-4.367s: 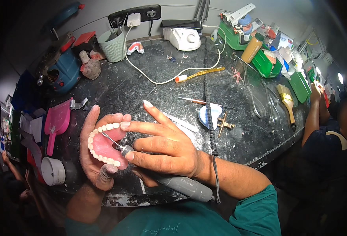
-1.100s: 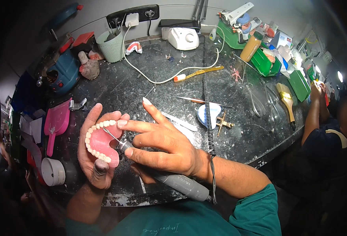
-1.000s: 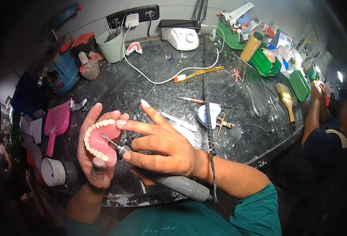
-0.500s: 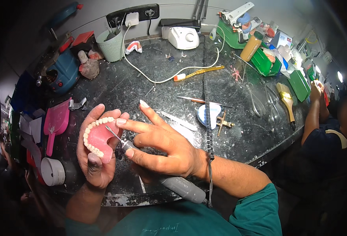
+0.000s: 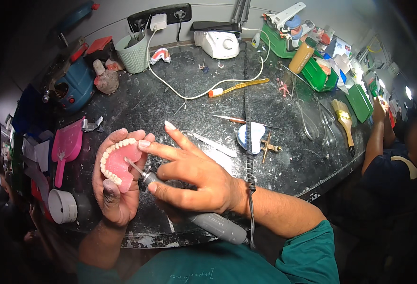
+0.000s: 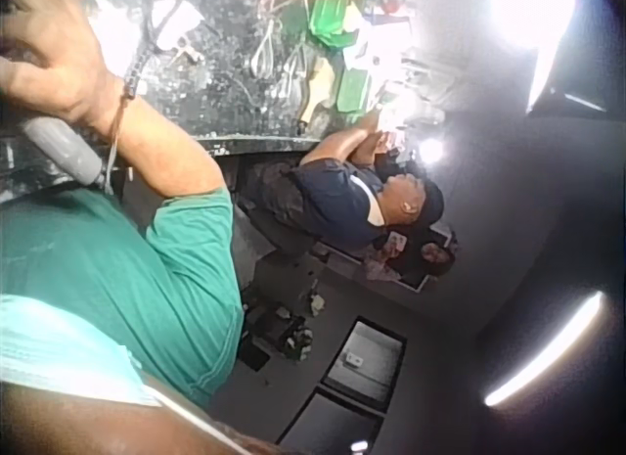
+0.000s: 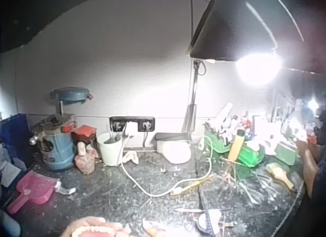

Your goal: The person sits down at a workstation, picks up a denture and a rotary tool, and grinds various areas of the denture using the rotary tool while turning it by hand.

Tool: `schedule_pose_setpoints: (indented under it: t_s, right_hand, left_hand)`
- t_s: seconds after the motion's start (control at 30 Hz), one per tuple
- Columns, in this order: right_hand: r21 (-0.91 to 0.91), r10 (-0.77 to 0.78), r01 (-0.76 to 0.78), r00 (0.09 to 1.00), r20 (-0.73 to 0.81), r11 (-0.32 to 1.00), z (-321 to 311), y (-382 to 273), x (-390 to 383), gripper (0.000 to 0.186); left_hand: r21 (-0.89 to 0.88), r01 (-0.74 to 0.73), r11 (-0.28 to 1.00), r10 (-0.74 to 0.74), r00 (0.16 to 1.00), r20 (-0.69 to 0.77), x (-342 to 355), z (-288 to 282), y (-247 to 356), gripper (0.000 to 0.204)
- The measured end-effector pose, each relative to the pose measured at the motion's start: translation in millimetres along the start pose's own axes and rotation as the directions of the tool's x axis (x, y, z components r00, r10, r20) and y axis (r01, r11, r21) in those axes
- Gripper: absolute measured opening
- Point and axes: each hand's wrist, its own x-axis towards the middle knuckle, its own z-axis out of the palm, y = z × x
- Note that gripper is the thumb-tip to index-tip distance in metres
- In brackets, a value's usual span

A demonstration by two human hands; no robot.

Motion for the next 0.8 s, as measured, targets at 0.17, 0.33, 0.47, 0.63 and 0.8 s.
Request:
schedule_pose_setpoints:
  t_s: [0.17,0.33,0.47,0.63,0.8]
  right_hand:
    - [0.009,0.019,-0.018,1.0,-0.025,1.0,0.7,3.8,-4.9,0.033]
    - [0.01,0.014,-0.014,1.0,-0.021,1.0,1.5,2.2,-3.6,0.032]
    - [0.008,-0.001,0.001,1.0,0.018,1.0,0.5,0.1,-0.3,0.027]
    - [0.027,0.046,-0.046,0.999,0.017,0.999,-2.0,-4.5,3.1,0.021]
    - [0.08,0.054,-0.049,0.997,-0.053,0.996,-2.8,-2.4,-0.1,0.038]
  left_hand:
    - [0.006,0.011,1.0,-0.01,1.0,-0.02,0.5,0.6,-0.4,0.101]
    - [0.007,0.001,1.0,-0.001,1.0,-0.02,1.3,-1.3,-0.5,0.099]
    - [-0.005,-0.016,1.0,0.016,1.0,-0.014,2.2,-1.9,-0.6,0.098]
    - [-0.009,-0.013,1.0,0.013,1.0,-0.016,2.5,-0.8,-0.8,0.098]
    - [-0.026,-0.004,1.0,0.004,1.0,-0.014,1.5,-2.9,-1.4,0.098]
